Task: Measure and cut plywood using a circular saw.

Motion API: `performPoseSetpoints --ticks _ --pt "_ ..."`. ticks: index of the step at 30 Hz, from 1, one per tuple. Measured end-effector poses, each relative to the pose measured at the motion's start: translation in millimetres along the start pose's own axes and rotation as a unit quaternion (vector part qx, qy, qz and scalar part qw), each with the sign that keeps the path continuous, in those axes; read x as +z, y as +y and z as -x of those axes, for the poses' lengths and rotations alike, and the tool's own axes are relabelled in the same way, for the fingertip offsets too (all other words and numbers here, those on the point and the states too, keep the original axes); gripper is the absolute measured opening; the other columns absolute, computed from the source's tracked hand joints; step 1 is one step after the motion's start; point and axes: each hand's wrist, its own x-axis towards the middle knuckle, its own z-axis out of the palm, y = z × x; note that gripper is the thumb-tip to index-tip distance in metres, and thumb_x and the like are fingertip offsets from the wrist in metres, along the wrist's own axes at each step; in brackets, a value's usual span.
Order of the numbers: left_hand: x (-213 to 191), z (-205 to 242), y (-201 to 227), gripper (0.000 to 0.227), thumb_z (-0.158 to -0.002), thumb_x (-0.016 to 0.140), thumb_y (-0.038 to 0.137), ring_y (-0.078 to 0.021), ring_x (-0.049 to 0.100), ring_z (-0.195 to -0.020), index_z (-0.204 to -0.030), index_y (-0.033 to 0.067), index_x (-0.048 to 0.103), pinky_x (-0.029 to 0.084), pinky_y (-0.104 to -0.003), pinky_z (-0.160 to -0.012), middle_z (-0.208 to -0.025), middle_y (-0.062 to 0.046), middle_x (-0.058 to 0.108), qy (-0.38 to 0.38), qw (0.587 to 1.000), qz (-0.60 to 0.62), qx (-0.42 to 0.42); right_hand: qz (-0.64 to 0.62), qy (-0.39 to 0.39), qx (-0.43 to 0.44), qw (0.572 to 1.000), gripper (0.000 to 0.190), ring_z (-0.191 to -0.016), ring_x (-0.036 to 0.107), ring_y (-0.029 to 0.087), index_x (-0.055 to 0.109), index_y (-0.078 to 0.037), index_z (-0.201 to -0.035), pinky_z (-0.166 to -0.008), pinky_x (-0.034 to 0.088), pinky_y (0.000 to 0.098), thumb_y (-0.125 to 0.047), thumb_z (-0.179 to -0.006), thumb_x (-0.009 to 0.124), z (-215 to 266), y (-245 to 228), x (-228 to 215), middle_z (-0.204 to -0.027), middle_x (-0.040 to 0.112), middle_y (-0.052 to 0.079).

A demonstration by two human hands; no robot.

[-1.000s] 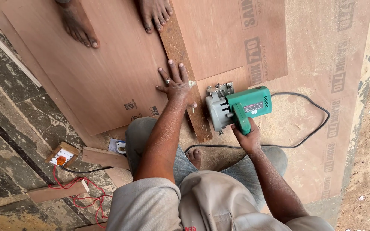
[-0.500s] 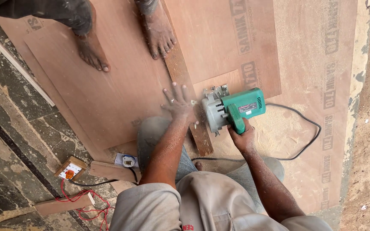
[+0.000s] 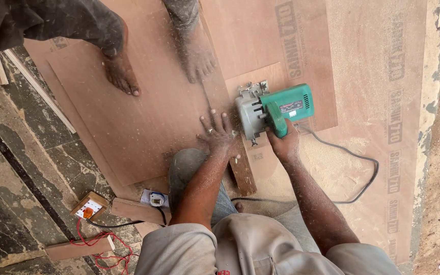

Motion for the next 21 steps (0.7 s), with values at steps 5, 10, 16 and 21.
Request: performPoseSetpoints --ticks 5,10,16,21 --pt "-1 3 0 0.166 -0.059 0.089 0.072 -0.0662 -0.022 -0.144 -0.16 0.0062 -0.024 0.023 -0.086 -0.106 -0.16 -0.032 -0.037 0.009 1.0 -0.007 -0.002 -0.031 -0.034 0.066 0.997 0.031 -0.091 0.071 0.022 0.065 -0.007 -0.115 -0.082 0.056 0.0398 -0.023 -0.091 0.074 -25 -51 -1 -0.095 0.074 0.012" --pt "-14 13 5 0.162 -0.066 0.087 0.072 -0.0674 -0.023 -0.143 -0.158 0.0039 -0.028 0.024 -0.085 -0.107 -0.159 -0.033 -0.039 -0.013 1.0 -0.018 0.001 -0.013 -0.004 0.038 0.999 0.031 -0.09 0.072 0.023 0.066 -0.007 -0.113 -0.082 0.056 0.0398 -0.023 -0.088 0.076 -55 -47 12 -0.094 0.074 0.014" --pt "-28 32 8 0.162 -0.068 0.087 0.07 -0.0668 -0.023 -0.145 -0.158 0.004 -0.03 0.027 -0.083 -0.109 -0.16 -0.034 -0.038 -0.029 0.999 -0.029 -0.004 0.013 0.003 -0.001 1.0 0.033 -0.095 0.072 0.028 0.067 -0.007 -0.112 -0.084 0.055 0.0441 -0.025 -0.087 0.079 -83 -75 15 -0.099 0.074 0.016" --pt "-33 31 10 0.16 -0.07 0.087 0.069 -0.0678 -0.023 -0.144 -0.158 0.0031 -0.03 0.026 -0.084 -0.108 -0.159 -0.036 -0.038 -0.039 0.998 -0.042 -0.004 0.015 0.01 -0.028 0.999 0.031 -0.094 0.073 0.029 0.066 -0.006 -0.111 -0.084 0.057 0.045 -0.025 -0.088 0.077 -108 -88 22 -0.098 0.074 0.017"
